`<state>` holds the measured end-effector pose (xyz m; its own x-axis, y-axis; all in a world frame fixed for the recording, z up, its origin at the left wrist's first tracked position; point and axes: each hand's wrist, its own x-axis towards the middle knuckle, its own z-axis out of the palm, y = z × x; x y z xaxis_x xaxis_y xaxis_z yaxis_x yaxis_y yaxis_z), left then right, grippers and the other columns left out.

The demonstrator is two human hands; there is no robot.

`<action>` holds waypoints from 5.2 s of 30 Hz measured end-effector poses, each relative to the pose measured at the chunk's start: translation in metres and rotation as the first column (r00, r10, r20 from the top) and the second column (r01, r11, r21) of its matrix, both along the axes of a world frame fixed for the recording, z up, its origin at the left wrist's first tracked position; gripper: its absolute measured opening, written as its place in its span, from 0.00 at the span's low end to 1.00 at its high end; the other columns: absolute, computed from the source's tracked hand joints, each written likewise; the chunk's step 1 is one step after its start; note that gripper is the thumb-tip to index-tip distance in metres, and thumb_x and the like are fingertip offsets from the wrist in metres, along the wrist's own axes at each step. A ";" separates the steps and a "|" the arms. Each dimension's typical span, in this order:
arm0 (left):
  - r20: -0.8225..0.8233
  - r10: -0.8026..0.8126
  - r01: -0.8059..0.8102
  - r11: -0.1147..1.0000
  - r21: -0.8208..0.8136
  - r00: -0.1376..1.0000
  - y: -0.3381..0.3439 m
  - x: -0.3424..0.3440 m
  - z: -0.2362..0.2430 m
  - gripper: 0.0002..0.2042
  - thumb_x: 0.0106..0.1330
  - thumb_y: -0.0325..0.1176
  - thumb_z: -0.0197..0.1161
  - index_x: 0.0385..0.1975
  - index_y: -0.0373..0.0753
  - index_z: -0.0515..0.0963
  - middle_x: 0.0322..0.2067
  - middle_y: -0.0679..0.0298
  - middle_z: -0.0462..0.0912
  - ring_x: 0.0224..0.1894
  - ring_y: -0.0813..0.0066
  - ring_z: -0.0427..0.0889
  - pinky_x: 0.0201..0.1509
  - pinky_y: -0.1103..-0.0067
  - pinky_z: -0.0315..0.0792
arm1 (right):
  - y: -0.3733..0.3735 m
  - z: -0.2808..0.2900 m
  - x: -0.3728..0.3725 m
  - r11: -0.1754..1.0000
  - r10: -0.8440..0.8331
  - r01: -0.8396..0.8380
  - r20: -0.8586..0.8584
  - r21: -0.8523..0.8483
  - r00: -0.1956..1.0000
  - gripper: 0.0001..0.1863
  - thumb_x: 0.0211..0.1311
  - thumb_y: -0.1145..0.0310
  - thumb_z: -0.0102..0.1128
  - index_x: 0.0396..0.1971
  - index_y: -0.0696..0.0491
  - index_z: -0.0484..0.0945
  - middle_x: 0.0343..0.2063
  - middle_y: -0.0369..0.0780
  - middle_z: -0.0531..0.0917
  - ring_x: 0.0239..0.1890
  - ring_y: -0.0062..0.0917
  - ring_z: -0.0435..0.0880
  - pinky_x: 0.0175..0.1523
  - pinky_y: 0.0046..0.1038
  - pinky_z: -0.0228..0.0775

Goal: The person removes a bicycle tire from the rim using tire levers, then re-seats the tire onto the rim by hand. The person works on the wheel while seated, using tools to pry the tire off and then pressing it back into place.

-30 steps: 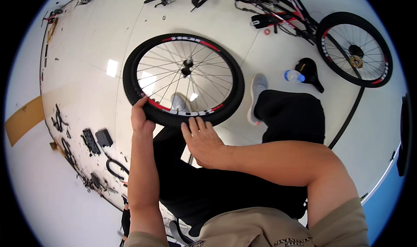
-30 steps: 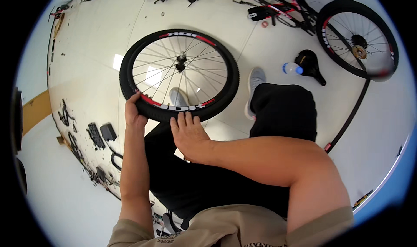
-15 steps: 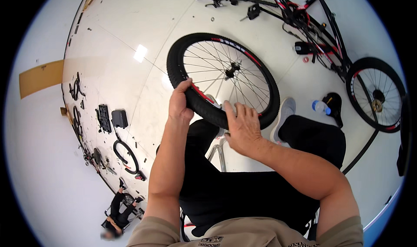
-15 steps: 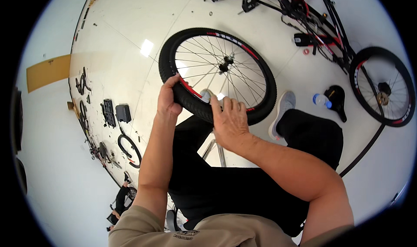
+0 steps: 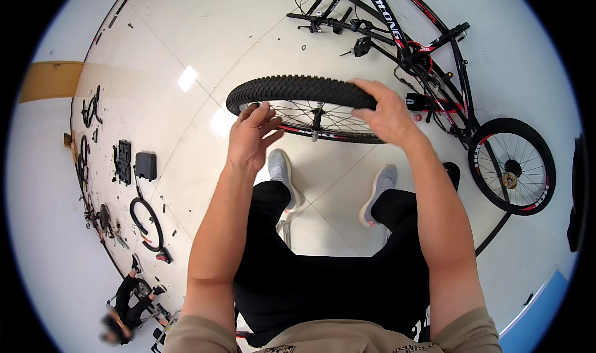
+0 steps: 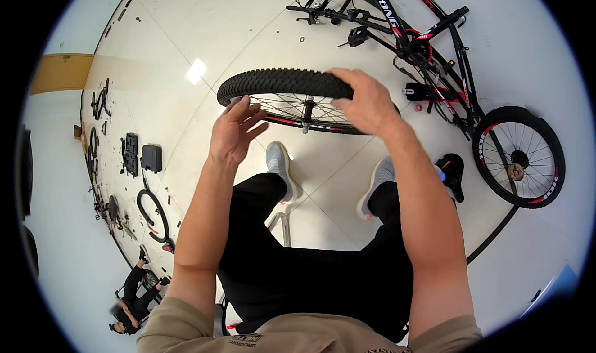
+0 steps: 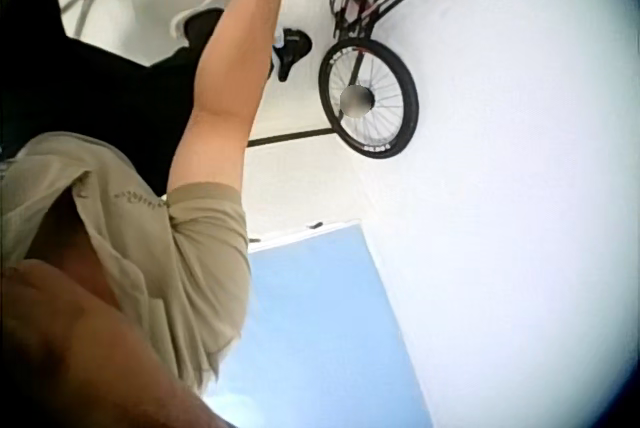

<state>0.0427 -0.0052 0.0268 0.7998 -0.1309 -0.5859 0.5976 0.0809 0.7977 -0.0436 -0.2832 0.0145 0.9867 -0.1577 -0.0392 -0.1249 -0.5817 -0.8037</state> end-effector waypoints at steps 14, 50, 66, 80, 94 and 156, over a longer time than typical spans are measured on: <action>0.048 0.477 -0.479 0.877 0.045 0.877 0.066 0.021 -0.023 0.29 0.71 0.24 0.56 0.72 0.31 0.58 0.56 0.52 0.74 0.55 0.61 0.78 0.59 0.63 0.77 | -0.050 -0.007 0.015 0.994 -0.020 0.020 -0.005 0.109 1.000 0.32 0.53 0.73 0.72 0.61 0.59 0.78 0.42 0.42 0.88 0.40 0.24 0.85 0.53 0.25 0.76; 0.481 -0.833 -0.055 0.486 0.872 0.271 -0.008 0.075 -0.024 0.22 0.58 0.35 0.79 0.50 0.40 0.78 0.38 0.59 0.87 0.41 0.62 0.86 0.48 0.71 0.79 | -0.116 -0.022 0.011 0.267 -0.708 0.506 -0.189 0.820 0.680 0.16 0.76 0.62 0.56 0.51 0.59 0.78 0.44 0.45 0.87 0.48 0.31 0.86 0.56 0.34 0.77; 0.415 -0.898 -0.010 0.418 0.908 0.148 -0.013 0.061 0.000 0.31 0.59 0.56 0.76 0.52 0.40 0.78 0.35 0.59 0.86 0.36 0.60 0.87 0.42 0.68 0.82 | -0.005 -0.022 0.020 0.965 -0.007 0.079 0.280 -0.248 0.960 0.34 0.49 0.49 0.80 0.51 0.55 0.81 0.46 0.43 0.85 0.49 0.38 0.84 0.55 0.37 0.75; 0.451 -0.888 -0.120 0.459 0.880 -0.093 -0.016 0.063 -0.005 0.27 0.60 0.54 0.76 0.45 0.36 0.80 0.25 0.60 0.85 0.26 0.65 0.87 0.31 0.73 0.82 | 0.008 -0.032 0.022 0.918 0.068 0.149 0.516 -0.368 0.854 0.23 0.52 0.55 0.79 0.44 0.52 0.83 0.32 0.38 0.86 0.32 0.35 0.86 0.36 0.32 0.77; 0.357 -0.929 0.166 0.370 0.914 0.104 -0.023 0.070 0.006 0.25 0.59 0.53 0.77 0.39 0.33 0.84 0.20 0.60 0.84 0.22 0.71 0.83 0.30 0.75 0.77 | 0.004 -0.023 0.026 0.971 -0.036 0.119 0.362 -0.208 0.931 0.15 0.53 0.54 0.78 0.35 0.47 0.88 0.27 0.38 0.88 0.28 0.36 0.87 0.37 0.35 0.78; 0.355 -0.904 0.129 0.392 0.911 0.239 -0.076 0.039 -0.012 0.27 0.62 0.59 0.71 0.44 0.40 0.80 0.32 0.53 0.86 0.37 0.49 0.86 0.42 0.62 0.78 | -0.045 -0.018 0.012 0.926 -0.020 0.109 0.241 -0.360 0.970 0.22 0.56 0.48 0.73 0.39 0.50 0.83 0.34 0.42 0.84 0.40 0.43 0.84 0.45 0.43 0.75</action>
